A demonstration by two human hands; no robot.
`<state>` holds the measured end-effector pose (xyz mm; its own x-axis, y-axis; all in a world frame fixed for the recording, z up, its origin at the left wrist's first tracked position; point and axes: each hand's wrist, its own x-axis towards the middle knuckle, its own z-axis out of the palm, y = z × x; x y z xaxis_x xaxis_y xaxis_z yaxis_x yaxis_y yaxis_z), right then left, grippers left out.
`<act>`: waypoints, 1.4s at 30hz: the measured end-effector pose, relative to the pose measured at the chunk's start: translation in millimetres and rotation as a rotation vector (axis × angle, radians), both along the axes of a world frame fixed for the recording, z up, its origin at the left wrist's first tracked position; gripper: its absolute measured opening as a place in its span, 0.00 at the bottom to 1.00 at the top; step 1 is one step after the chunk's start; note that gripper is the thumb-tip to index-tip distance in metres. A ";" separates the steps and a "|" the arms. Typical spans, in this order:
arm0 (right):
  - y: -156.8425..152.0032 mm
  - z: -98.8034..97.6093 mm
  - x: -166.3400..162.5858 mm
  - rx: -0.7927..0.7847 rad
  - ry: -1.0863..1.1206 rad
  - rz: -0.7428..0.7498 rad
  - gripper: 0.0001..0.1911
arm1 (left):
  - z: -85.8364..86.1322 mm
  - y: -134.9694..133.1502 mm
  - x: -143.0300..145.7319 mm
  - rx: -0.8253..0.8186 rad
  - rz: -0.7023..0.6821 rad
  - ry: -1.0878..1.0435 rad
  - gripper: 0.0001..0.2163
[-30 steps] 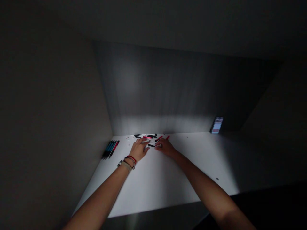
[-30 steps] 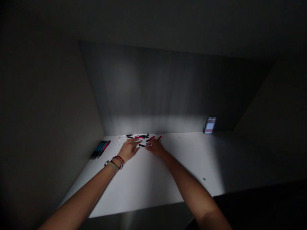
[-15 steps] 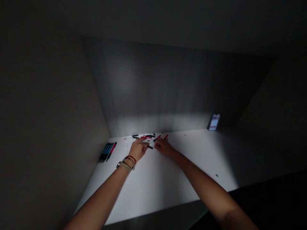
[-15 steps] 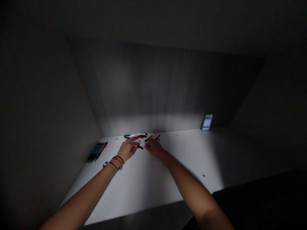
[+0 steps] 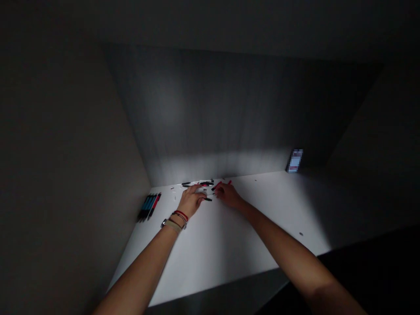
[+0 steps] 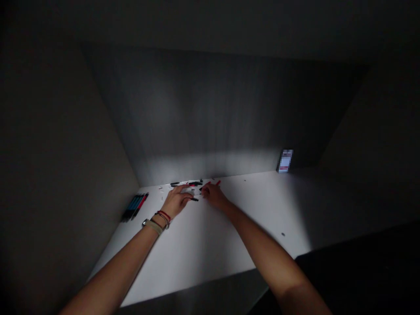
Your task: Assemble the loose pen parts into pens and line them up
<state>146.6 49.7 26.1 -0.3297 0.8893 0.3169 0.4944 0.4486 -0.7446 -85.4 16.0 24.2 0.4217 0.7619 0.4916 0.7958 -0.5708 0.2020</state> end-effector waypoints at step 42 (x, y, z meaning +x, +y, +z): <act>-15.3 15.7 -4.7 0.133 0.228 -0.011 0.10 | 11.2 -1.5 7.1 0.041 0.018 -0.407 0.10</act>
